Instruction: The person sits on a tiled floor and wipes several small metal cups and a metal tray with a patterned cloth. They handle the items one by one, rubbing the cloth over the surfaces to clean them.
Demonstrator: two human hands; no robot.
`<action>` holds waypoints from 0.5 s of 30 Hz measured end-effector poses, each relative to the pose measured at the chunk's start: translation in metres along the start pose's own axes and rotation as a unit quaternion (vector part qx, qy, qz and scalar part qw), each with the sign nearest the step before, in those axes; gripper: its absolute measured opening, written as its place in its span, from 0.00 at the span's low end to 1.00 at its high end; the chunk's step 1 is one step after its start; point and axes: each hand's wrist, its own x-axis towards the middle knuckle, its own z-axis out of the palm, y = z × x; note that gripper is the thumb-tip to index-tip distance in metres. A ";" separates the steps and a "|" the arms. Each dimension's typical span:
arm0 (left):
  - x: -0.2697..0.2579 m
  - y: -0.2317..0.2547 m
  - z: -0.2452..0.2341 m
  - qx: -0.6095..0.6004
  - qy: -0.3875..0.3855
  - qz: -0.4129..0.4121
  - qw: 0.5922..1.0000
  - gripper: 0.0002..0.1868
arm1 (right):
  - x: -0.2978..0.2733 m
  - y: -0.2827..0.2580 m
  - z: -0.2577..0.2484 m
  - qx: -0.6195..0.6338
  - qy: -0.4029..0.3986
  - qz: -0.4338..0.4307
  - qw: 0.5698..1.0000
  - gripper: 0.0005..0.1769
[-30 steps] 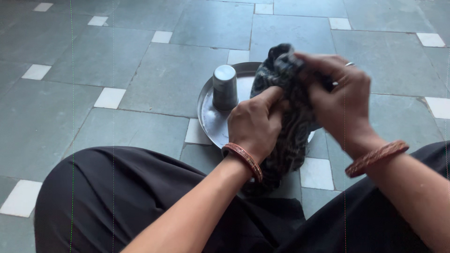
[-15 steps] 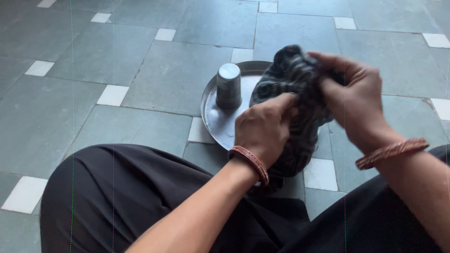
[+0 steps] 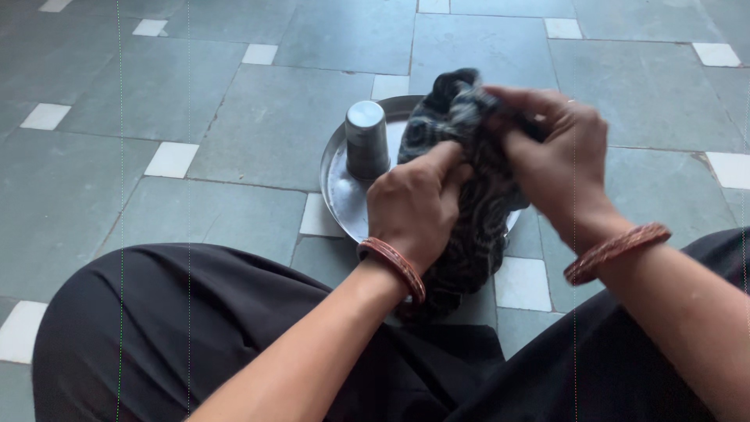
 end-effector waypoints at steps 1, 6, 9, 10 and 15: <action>-0.003 0.002 0.000 -0.009 -0.015 0.009 1.000 0.06 | 0.005 0.006 -0.003 0.036 0.014 0.056 0.998 0.18; -0.018 0.020 0.008 -0.055 -0.027 0.096 0.993 0.08 | 0.018 0.024 -0.018 0.171 0.022 0.150 0.974 0.17; -0.019 0.019 0.011 -0.051 -0.037 0.101 0.993 0.08 | 0.019 0.022 -0.020 0.165 0.023 0.165 0.972 0.17; -0.019 0.017 0.010 -0.046 -0.042 0.098 0.993 0.08 | 0.018 0.020 -0.019 0.161 0.021 0.164 0.973 0.17; -0.013 -0.002 0.003 -0.024 -0.008 0.055 0.998 0.08 | 0.007 0.006 -0.008 0.146 -0.036 0.114 0.982 0.18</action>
